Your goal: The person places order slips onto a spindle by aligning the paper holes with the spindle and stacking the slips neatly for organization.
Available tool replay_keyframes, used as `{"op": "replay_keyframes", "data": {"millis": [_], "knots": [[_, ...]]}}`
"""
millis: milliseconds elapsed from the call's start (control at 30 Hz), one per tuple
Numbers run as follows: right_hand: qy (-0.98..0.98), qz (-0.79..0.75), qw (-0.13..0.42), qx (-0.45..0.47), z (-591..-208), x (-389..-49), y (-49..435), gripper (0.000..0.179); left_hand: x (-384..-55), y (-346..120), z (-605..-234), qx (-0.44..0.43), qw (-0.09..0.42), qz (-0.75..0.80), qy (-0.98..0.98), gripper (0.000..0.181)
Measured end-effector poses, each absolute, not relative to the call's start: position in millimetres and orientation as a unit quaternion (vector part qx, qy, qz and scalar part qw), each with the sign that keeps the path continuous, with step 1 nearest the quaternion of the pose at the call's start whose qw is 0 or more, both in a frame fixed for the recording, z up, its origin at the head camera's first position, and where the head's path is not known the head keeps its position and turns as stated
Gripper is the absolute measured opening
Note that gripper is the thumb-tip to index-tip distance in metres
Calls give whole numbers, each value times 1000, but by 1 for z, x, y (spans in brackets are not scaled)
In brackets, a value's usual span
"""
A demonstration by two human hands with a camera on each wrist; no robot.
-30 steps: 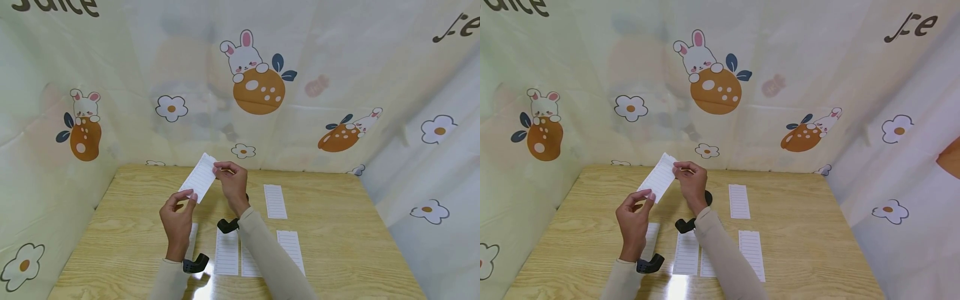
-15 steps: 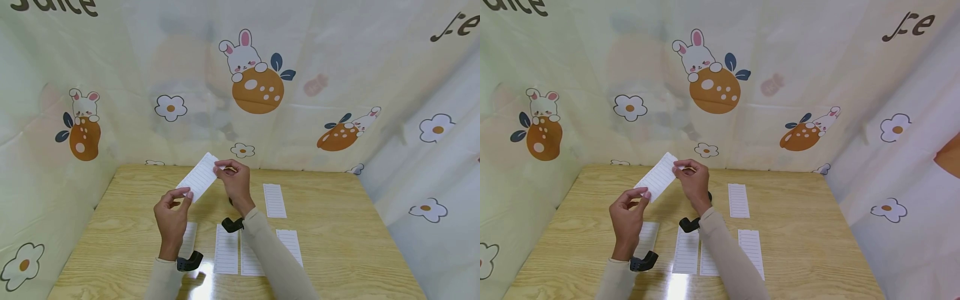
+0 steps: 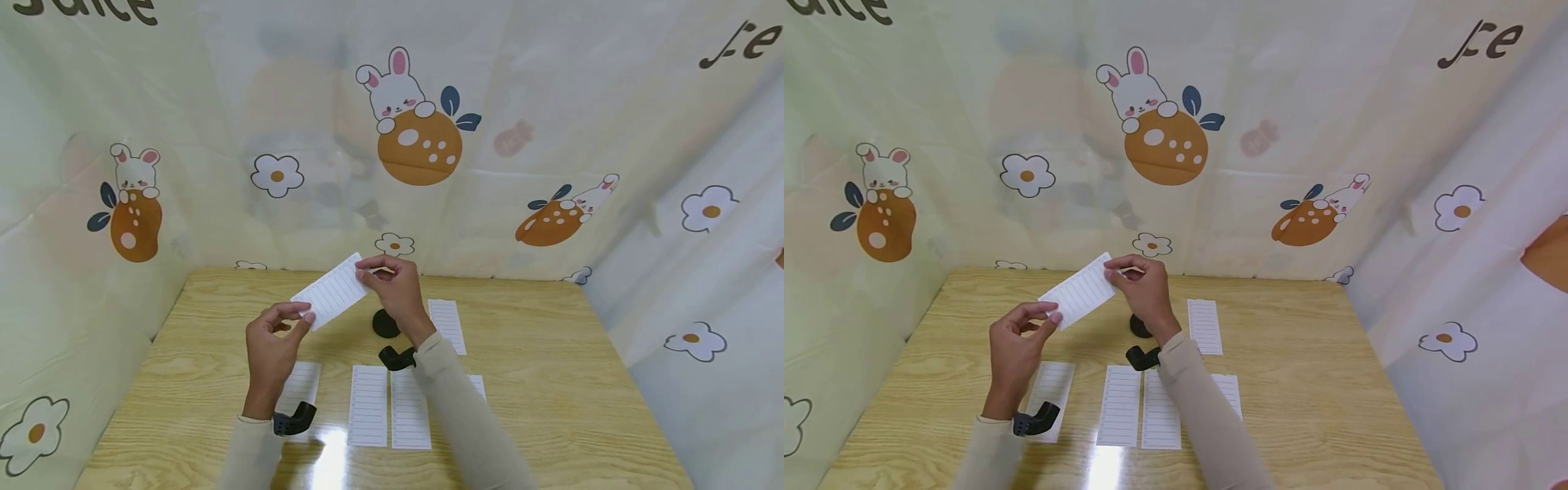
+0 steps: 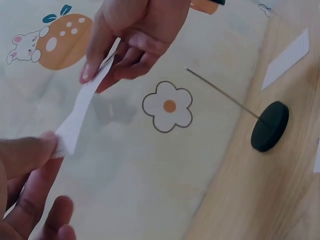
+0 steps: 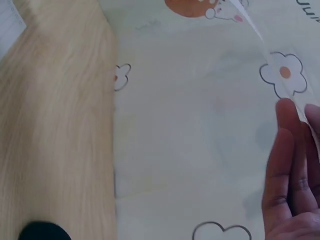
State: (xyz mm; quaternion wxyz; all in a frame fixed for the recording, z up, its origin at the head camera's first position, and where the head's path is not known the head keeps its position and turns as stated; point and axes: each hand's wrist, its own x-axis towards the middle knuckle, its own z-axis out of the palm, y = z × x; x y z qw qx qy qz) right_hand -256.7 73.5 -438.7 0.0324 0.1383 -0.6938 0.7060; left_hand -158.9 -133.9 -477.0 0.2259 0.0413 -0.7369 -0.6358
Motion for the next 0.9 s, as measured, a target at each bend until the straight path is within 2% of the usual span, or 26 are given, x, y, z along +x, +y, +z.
{"op": "replay_keyframes", "data": {"millis": [333, 900], "knots": [[-713, 687, -2, 141, -435, -259, 94, 14, -163, -138, -469, 28, 185, -620, -762, 15], [-719, 684, 21, 121, -434, -253, 121, 15, -180, -126, -466, 16, 164, -636, -754, 18]]}}
